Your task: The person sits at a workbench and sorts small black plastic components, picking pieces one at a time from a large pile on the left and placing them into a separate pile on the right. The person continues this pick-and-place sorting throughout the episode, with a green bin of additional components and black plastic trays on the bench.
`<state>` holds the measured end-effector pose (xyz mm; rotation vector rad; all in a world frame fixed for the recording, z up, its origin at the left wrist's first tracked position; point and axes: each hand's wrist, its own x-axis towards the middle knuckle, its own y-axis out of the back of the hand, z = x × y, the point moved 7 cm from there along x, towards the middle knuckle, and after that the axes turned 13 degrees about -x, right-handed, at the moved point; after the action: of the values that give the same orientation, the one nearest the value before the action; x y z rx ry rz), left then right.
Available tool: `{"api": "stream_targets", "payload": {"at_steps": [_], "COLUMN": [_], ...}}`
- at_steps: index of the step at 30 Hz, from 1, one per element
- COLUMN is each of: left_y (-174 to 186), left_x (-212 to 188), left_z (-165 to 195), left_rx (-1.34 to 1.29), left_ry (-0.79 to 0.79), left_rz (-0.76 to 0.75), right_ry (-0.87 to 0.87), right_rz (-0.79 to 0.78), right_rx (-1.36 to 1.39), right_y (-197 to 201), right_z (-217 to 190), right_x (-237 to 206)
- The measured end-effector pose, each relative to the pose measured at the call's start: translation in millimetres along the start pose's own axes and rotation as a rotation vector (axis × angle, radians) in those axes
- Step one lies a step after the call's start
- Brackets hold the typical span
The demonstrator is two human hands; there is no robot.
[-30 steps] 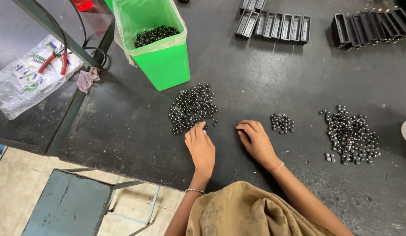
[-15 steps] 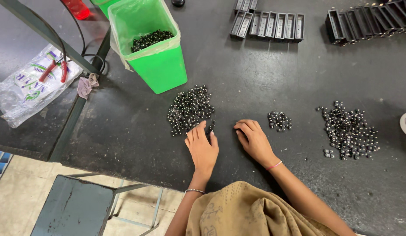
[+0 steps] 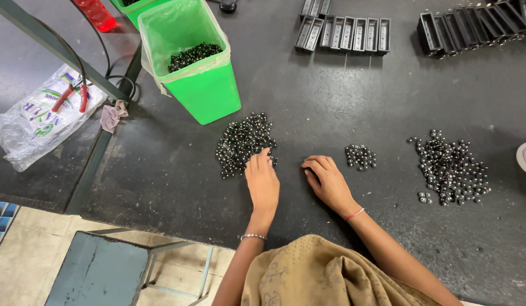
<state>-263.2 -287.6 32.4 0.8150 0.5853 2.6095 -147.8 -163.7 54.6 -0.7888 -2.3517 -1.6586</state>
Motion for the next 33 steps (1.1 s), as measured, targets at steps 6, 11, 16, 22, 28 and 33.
{"api": "stream_targets", "payload": {"at_steps": [6, 11, 16, 22, 28, 33], "left_y": [-19.9, -37.1, -22.1, -15.9, 4.4, 15.1], "left_x": [12.2, 10.1, 8.4, -5.2, -13.8, -13.7], "left_z": [12.1, 21.9, 18.5, 5.4, -5.6, -11.6], "left_rx": [0.088, -0.062, -0.028, -0.017, -0.175, -0.289], "left_ry": [-0.053, -0.051, -0.060, -0.032, 0.040, 0.083], "left_rz": [-0.128, -0.255, -0.096, -0.147, -0.050, 0.022], "right_ry": [-0.007, -0.024, -0.059, -0.238, -0.388, -0.420], "right_rz": [0.000, -0.014, 0.025, 0.108, 0.176, 0.196], "right_rx": [0.011, 0.029, 0.058, 0.221, 0.435, 0.498], "right_y": [4.6, 6.0, 10.9, 14.8, 17.4, 15.6], "right_z": [0.9, 5.4, 10.7, 25.8, 33.9, 30.5], "right_x": [0.3, -0.6, 0.7, 4.4, 8.6, 9.8]}}
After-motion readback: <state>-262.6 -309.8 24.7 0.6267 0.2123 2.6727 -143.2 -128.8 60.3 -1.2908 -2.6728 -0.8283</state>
